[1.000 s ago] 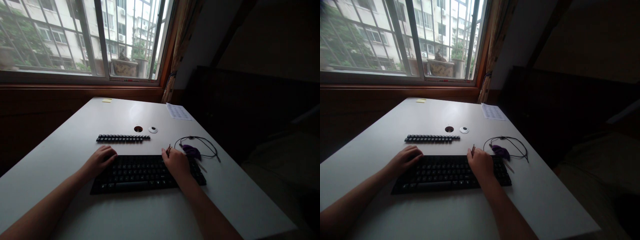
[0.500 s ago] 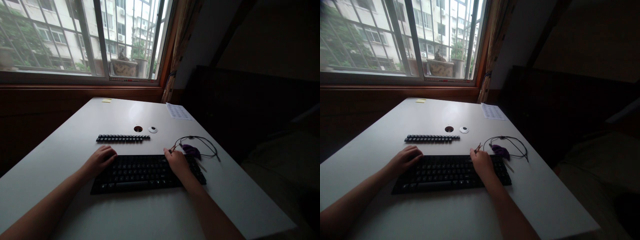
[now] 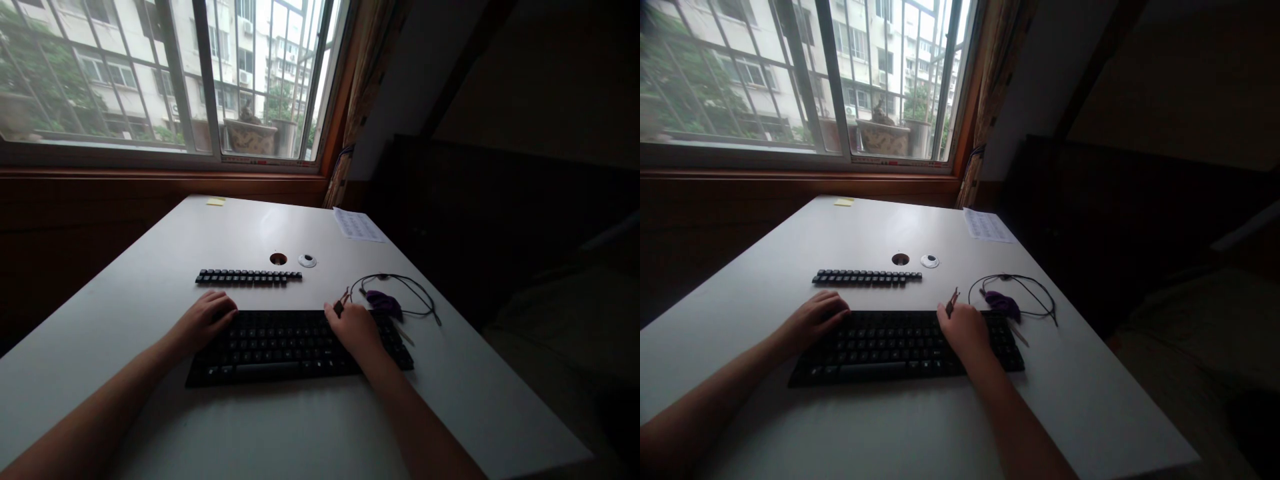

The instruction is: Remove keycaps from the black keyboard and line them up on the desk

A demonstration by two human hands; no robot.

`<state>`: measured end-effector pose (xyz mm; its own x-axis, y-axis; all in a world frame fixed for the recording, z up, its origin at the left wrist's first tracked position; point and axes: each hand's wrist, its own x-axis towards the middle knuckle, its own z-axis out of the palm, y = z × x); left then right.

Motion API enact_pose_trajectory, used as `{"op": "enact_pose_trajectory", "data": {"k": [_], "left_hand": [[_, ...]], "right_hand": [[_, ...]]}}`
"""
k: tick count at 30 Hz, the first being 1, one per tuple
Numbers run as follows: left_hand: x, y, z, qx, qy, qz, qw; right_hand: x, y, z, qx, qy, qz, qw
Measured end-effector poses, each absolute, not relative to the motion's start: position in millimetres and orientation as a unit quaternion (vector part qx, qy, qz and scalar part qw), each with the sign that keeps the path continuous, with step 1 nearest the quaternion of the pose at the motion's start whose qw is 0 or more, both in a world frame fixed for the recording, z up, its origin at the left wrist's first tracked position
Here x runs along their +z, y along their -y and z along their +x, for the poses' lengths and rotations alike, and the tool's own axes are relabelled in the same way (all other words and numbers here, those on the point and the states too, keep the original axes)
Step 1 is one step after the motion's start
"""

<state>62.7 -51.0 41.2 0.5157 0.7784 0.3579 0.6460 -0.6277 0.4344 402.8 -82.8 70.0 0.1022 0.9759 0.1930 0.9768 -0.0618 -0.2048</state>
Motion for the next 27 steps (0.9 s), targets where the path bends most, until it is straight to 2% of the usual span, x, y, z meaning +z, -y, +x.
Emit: {"op": "enact_pose_trajectory", "data": {"k": [6, 13, 23, 27], "left_hand": [[39.7, 50.9, 63.3, 0.267, -0.416, 0.861, 0.122], [37.4, 49.0, 61.6, 0.264, -0.410, 0.865, 0.116], [39.0, 49.7, 61.7, 0.263, -0.410, 0.865, 0.121], [38.1, 49.0, 61.0, 0.263, -0.402, 0.870, 0.112]], "right_hand": [[70.5, 86.2, 388.9, -0.049, 0.669, -0.735, 0.100], [71.0, 81.0, 394.6, 0.003, 0.670, -0.735, 0.104], [64.3, 72.6, 413.6, 0.093, 0.665, -0.720, 0.176], [63.0, 72.7, 414.8, 0.088, 0.666, -0.712, 0.204]]}}
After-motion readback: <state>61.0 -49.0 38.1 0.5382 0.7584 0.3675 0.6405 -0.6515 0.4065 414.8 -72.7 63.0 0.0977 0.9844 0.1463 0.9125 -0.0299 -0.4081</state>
